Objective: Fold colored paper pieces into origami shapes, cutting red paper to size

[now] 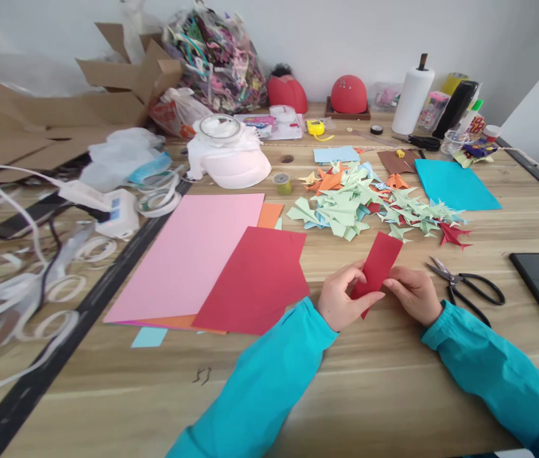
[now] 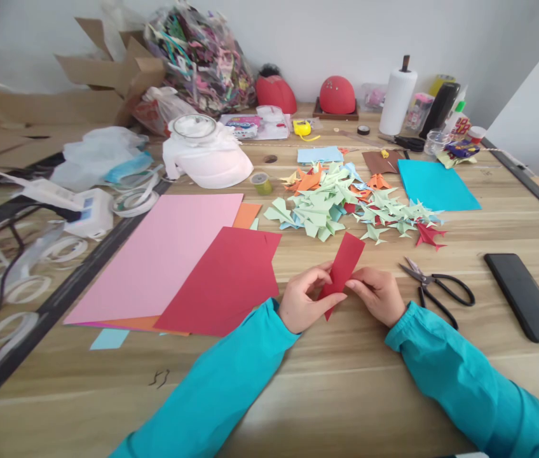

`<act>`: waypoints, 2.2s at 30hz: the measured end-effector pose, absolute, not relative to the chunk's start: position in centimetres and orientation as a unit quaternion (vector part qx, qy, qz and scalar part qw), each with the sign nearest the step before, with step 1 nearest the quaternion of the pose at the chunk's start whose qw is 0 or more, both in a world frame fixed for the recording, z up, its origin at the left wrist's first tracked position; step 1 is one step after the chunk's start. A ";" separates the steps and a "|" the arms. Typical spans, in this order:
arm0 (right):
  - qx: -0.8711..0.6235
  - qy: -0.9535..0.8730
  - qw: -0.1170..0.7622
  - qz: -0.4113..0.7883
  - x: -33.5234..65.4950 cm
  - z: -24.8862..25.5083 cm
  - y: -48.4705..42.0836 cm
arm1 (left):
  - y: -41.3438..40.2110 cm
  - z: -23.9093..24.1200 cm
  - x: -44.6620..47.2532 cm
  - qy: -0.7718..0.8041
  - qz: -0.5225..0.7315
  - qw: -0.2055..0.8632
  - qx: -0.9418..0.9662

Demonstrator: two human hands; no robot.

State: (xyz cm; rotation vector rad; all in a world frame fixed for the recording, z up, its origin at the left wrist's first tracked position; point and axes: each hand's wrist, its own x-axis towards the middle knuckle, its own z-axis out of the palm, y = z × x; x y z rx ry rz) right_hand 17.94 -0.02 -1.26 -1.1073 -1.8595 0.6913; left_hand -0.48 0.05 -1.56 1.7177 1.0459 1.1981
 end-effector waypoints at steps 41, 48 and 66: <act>-0.444 -0.748 0.400 0.288 17.8 -1.1 0.0 | 0.1 -1.1 -0.4 0.415 0.444 0.506 0.612; -0.438 -0.749 0.400 0.296 17.8 -1.0 0.0 | 0.1 -1.1 -0.4 0.404 0.442 0.514 0.614; -0.493 -0.597 0.479 0.414 17.6 -1.6 -0.1 | 0.7 -1.5 -0.4 0.342 0.496 0.612 0.513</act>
